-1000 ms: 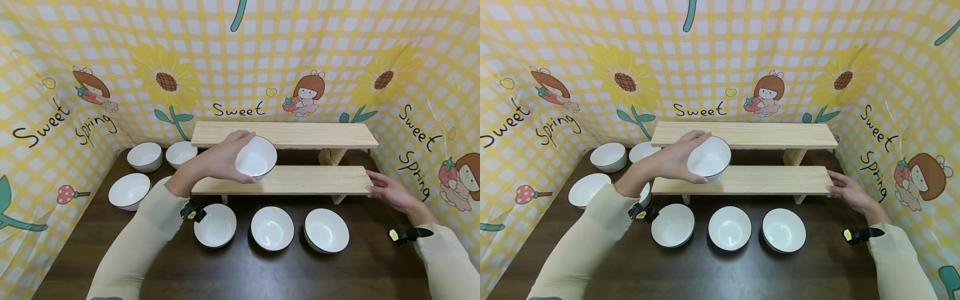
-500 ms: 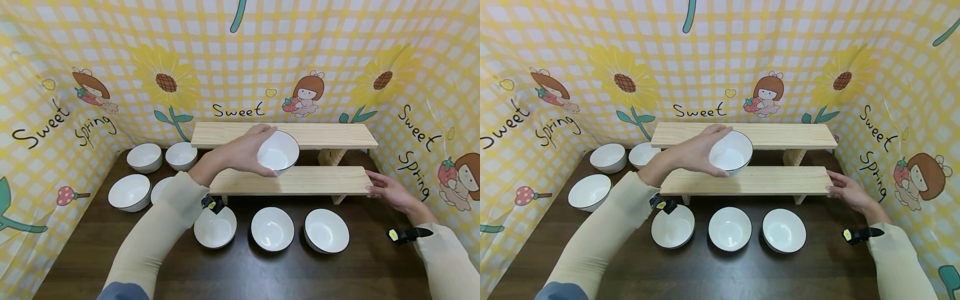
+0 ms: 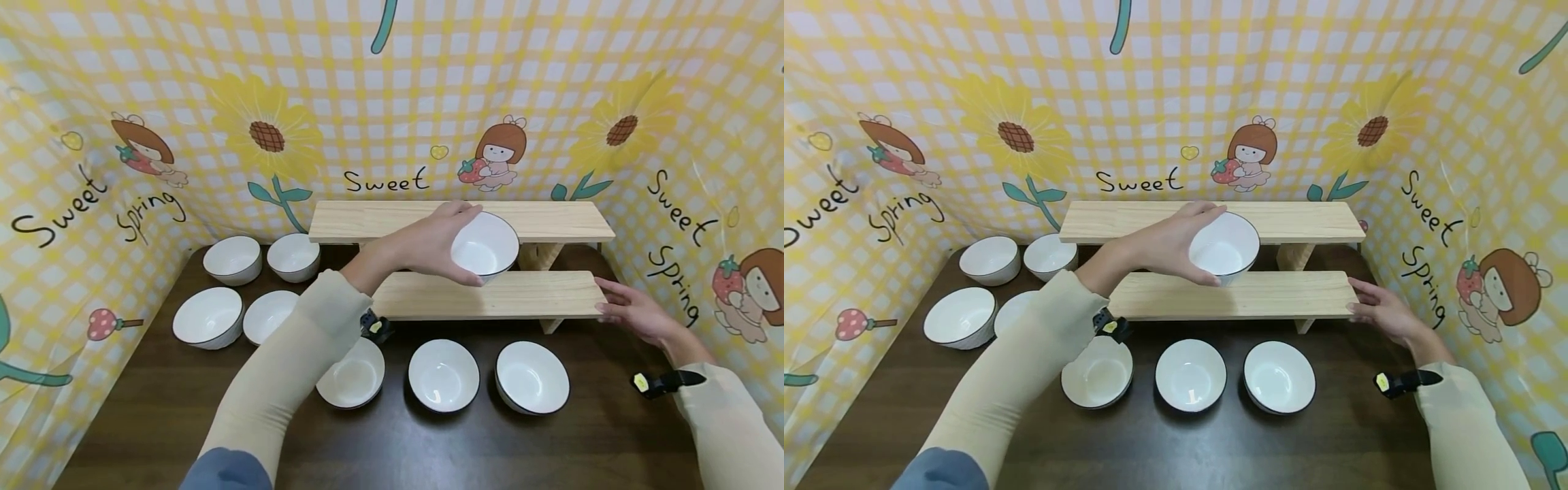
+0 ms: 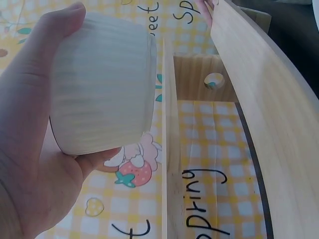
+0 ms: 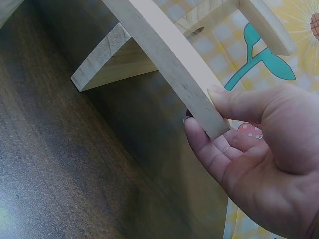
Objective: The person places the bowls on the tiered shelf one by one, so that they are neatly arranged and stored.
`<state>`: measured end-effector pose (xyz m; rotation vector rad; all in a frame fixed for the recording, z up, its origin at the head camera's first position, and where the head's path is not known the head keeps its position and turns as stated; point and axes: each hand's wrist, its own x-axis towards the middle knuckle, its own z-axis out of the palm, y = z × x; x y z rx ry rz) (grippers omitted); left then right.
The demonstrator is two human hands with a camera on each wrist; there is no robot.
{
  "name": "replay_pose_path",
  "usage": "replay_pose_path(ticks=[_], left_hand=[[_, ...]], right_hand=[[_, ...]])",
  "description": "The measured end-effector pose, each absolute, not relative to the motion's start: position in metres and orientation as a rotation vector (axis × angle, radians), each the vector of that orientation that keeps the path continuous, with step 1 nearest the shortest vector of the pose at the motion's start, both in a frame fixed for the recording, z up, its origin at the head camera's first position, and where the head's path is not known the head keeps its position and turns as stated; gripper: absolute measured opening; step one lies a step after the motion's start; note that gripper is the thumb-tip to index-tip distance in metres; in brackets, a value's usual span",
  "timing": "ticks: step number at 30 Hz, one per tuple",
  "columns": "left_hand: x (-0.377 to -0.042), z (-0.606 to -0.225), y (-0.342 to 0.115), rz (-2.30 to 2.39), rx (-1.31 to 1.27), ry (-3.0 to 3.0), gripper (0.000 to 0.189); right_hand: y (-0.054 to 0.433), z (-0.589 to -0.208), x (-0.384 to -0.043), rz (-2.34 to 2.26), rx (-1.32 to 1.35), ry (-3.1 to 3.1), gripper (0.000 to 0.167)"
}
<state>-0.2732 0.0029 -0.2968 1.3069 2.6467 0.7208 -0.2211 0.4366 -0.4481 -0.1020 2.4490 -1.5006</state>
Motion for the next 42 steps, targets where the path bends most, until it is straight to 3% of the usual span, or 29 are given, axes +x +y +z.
replay_pose_path(ticks=[27,42], left_hand=[[-0.316,-0.303,0.077,0.644,1.215,2.707,0.111],[-0.337,-0.31,0.098,0.767,1.03,2.793,0.127]], right_hand=[[0.441,-0.444,-0.223,-1.473,-0.093,2.442,0.073],[0.437,-0.444,-0.225,-1.481,-0.07,2.428,0.073]])
